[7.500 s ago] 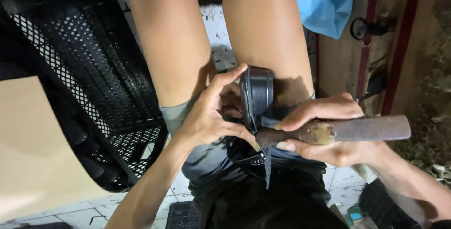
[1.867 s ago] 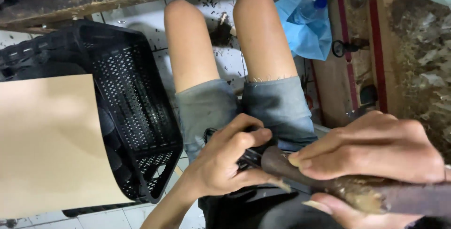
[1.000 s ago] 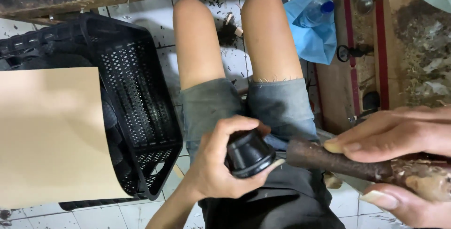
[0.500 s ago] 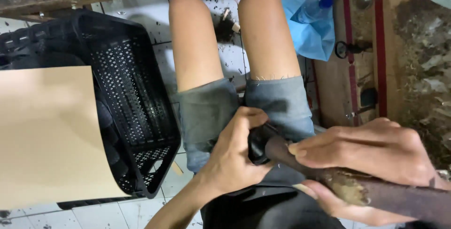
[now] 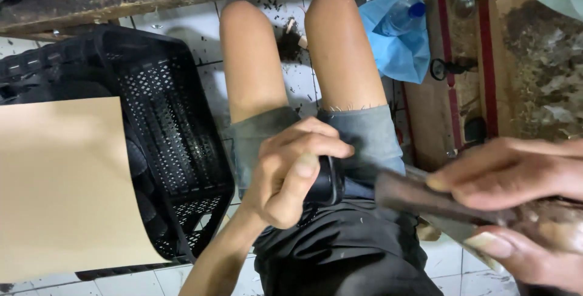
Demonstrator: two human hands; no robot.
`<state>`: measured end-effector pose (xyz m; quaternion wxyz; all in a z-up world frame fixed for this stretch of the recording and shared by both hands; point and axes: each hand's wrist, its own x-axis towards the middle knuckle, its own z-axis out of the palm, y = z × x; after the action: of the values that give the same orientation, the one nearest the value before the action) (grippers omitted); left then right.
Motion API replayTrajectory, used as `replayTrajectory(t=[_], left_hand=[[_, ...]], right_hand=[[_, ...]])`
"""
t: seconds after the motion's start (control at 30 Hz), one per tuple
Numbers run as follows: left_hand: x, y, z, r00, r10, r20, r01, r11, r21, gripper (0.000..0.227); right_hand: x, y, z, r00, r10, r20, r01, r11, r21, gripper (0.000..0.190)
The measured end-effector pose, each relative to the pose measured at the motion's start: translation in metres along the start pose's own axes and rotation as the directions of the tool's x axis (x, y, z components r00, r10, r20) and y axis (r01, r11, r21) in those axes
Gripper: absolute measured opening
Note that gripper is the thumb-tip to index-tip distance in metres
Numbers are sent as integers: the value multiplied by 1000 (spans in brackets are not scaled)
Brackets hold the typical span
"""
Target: Assembling a sandal by attaching the upper straps to the sole using a hammer and heat gun
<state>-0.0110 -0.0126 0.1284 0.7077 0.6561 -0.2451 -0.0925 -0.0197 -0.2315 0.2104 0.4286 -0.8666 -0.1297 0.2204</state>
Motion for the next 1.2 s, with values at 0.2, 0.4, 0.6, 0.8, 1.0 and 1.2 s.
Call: replayTrajectory(t=[0.2,0.4,0.6,0.8,1.0,1.2], left_hand=[[12,4,6,974,-159,-161,171,983,63,40],[20,-12,15,887,-303,-349,345,937,62,45],[13,-78,23,753,-434,-495,360,901,-242,35],[9,-143,36,565,-686,-458,472,724,-502,39],[12,-152,31,495,-748,-443,525,663,-533,35],[5,-159,28,529,-726,-440,630,683,-370,39]], right_hand=[[27,-7,22,887,-393,-242,402,916,-13,15],[42,1,24,907,-357,-224,353,934,-61,13],[60,27,27,922,-299,-245,301,953,-30,14],[80,63,66,959,0,-284,9,999,33,10],[90,82,79,940,-49,-336,54,999,5,6],[75,91,81,977,70,-200,-26,975,219,16]])
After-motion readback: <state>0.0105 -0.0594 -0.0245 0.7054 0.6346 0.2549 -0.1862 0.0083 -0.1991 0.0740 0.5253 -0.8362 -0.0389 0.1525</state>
